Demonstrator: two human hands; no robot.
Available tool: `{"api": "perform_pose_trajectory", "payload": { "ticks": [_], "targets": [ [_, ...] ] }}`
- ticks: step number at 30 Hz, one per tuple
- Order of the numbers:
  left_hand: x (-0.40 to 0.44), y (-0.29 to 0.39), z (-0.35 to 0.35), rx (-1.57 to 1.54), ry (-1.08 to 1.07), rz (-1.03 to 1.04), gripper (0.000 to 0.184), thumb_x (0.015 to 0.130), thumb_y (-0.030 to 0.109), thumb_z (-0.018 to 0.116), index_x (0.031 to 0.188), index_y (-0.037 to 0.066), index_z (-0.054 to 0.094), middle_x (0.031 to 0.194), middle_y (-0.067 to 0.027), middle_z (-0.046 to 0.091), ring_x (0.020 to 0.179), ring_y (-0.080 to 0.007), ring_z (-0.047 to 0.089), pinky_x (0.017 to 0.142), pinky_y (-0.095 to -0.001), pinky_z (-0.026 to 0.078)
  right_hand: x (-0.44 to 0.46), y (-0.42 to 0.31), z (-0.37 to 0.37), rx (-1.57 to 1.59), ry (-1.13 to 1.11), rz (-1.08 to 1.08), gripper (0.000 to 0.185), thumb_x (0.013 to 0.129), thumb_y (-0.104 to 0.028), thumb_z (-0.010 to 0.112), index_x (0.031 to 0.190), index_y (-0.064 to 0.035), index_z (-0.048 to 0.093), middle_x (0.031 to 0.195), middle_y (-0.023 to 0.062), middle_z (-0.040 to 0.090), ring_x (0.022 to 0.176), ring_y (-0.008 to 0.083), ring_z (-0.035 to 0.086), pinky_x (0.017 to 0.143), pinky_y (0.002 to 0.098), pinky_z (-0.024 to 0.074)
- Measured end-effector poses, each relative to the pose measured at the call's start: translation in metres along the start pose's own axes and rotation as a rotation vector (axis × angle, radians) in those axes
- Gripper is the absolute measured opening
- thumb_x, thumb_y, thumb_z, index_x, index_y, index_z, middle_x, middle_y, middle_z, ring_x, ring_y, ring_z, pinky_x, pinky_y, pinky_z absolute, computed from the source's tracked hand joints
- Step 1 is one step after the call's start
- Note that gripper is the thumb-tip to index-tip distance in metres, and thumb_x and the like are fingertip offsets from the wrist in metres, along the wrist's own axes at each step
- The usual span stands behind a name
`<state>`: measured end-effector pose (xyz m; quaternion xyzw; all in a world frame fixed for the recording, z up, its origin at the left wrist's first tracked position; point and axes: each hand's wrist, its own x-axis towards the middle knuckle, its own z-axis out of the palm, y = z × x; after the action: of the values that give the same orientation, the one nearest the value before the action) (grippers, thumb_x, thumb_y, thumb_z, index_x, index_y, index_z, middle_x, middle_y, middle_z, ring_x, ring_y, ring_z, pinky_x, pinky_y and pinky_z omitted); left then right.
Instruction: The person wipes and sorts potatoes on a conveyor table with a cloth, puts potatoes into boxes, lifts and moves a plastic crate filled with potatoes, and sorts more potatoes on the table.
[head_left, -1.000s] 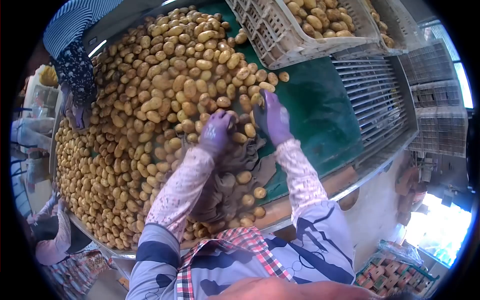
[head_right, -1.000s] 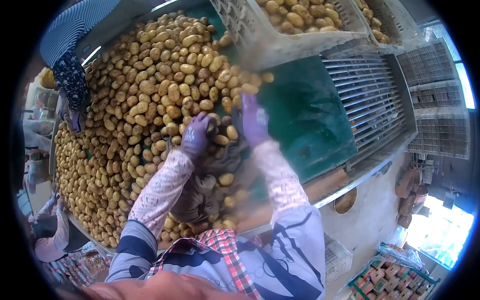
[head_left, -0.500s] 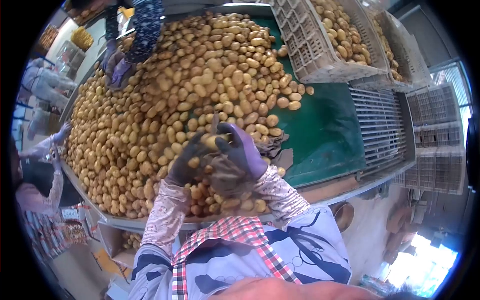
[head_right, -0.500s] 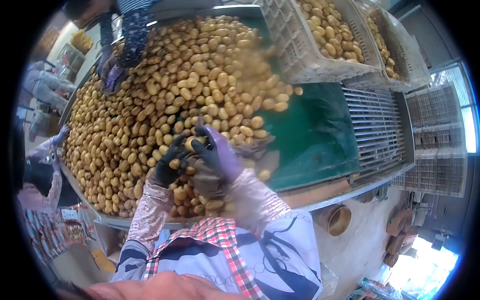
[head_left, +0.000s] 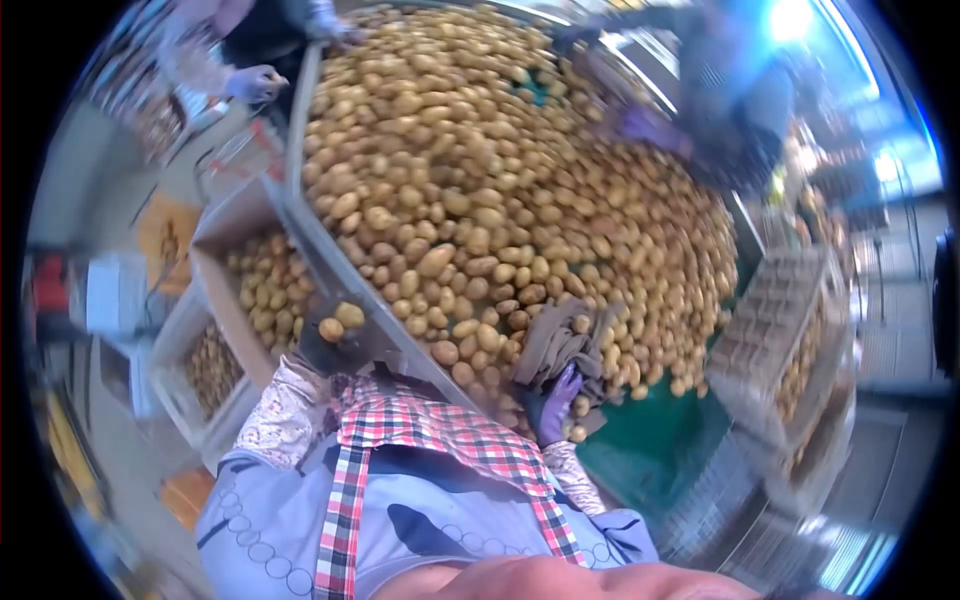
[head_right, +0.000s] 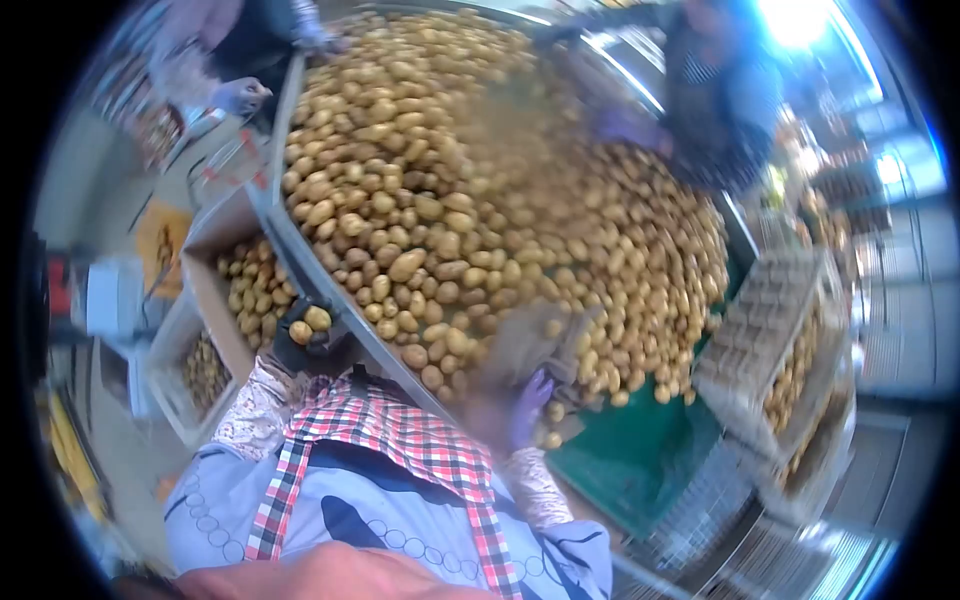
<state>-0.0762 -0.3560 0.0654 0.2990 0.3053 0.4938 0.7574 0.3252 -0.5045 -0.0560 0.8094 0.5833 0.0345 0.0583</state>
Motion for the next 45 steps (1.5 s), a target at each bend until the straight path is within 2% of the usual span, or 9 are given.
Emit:
{"api": "perform_pose_trajectory", "payload": {
  "ticks": [2,7,8,13,17,25,31,39,45],
  "targets": [
    [-0.019,0.015,-0.031,-0.081,0.141,-0.038,0.035,0.086,0.027,0.063,0.110,0.001,0.057,0.094,-0.0063,0.060,0.081,-0.0176,0.060,0.066,-0.0284,0.050,0.017,-0.008,0.110,-0.885,-0.041,-0.286,0.053,0.092,-0.003,0.034,0.144,0.0048,0.026,0.147,0.0220,0.028,0.133,0.0426,0.033,0.112,0.0429,0.0308],
    [-0.048,0.003,-0.070,-0.546,0.420,-0.034,0.034,0.090,0.020,0.054,0.114,-0.004,0.056,0.092,-0.0095,0.059,0.077,-0.0137,0.057,0.052,-0.0158,0.046,0.107,-0.131,-0.103,0.702,0.039,-0.210,0.061,0.085,-0.021,0.064,0.134,0.0035,0.038,0.133,0.0207,0.045,0.118,0.0315,0.047,0.103,0.0378,0.0368],
    [-0.053,0.012,-0.066,-0.577,0.405,-0.080,0.033,0.091,0.022,0.054,0.112,-0.003,0.057,0.093,-0.0098,0.059,0.077,-0.0140,0.057,0.051,-0.0163,0.045,0.133,-0.127,-0.059,1.236,0.093,0.029,0.038,0.096,-0.014,0.048,0.130,0.0047,0.044,0.128,0.0163,0.051,0.110,0.0251,0.051,0.097,0.0312,0.0427],
    [-0.082,0.015,-0.089,-0.683,0.371,-0.064,0.035,0.093,0.032,0.054,0.108,0.001,0.059,0.091,-0.0059,0.062,0.069,-0.0128,0.056,0.047,-0.0183,0.044,0.188,-0.124,-0.122,1.620,-0.283,0.058,0.008,0.078,-0.003,0.061,0.083,-0.0004,0.066,0.081,0.0053,0.064,0.079,0.0164,0.060,0.079,0.0287,0.0487],
    [-0.106,0.022,-0.127,-0.888,0.485,0.031,0.037,0.093,0.036,0.054,0.109,0.004,0.060,0.096,-0.0081,0.066,0.073,-0.0182,0.064,0.048,-0.0242,0.049,0.174,-0.163,-0.201,2.072,-0.173,-0.128,0.008,0.078,-0.005,0.064,0.085,-0.0036,0.060,0.085,0.0060,0.063,0.073,0.0133,0.057,0.067,0.0281,0.0489],
    [-0.163,0.070,-0.213,-0.939,0.467,0.432,0.045,0.093,0.038,0.050,0.118,0.002,0.056,0.117,-0.0191,0.059,0.108,-0.0355,0.058,0.069,-0.0385,0.057,0.174,-0.198,-0.066,1.231,0.083,-0.290,0.038,0.077,-0.009,0.076,0.107,0.0026,0.055,0.096,0.0060,0.059,0.087,0.0155,0.055,0.078,0.0268,0.0466],
    [-0.118,0.235,-0.314,-1.074,0.814,0.830,0.049,0.087,0.048,0.053,0.113,0.006,0.056,0.113,-0.0166,0.060,0.098,-0.0351,0.061,0.072,-0.0410,0.055,0.137,-0.235,-0.127,1.426,0.031,-0.179,0.040,0.077,-0.006,0.075,0.108,0.0017,0.052,0.097,0.0058,0.056,0.088,0.0154,0.052,0.078,0.0280,0.0464],
    [0.014,0.109,-0.175,-0.244,0.410,0.190,0.039,0.090,0.022,0.061,0.125,0.008,0.053,0.110,-0.0094,0.064,0.093,-0.0210,0.065,0.072,-0.0324,0.054,0.154,-0.192,-0.150,1.514,-0.223,-0.098,0.014,0.075,0.001,0.068,0.084,-0.0044,0.060,0.078,-0.0008,0.058,0.069,0.0108,0.052,0.062,0.0265,0.0444],
    [0.027,-0.006,0.007,1.546,0.176,0.611,0.078,0.078,0.043,0.071,0.137,0.003,0.039,0.130,-0.0225,0.048,0.122,-0.0355,0.046,0.105,-0.0414,0.038,0.100,-0.188,-0.258,1.897,-0.159,0.136,0.014,0.076,0.000,0.063,0.090,-0.0021,0.061,0.084,0.0034,0.064,0.076,0.0136,0.061,0.069,0.0272,0.0508]
  ]
}}
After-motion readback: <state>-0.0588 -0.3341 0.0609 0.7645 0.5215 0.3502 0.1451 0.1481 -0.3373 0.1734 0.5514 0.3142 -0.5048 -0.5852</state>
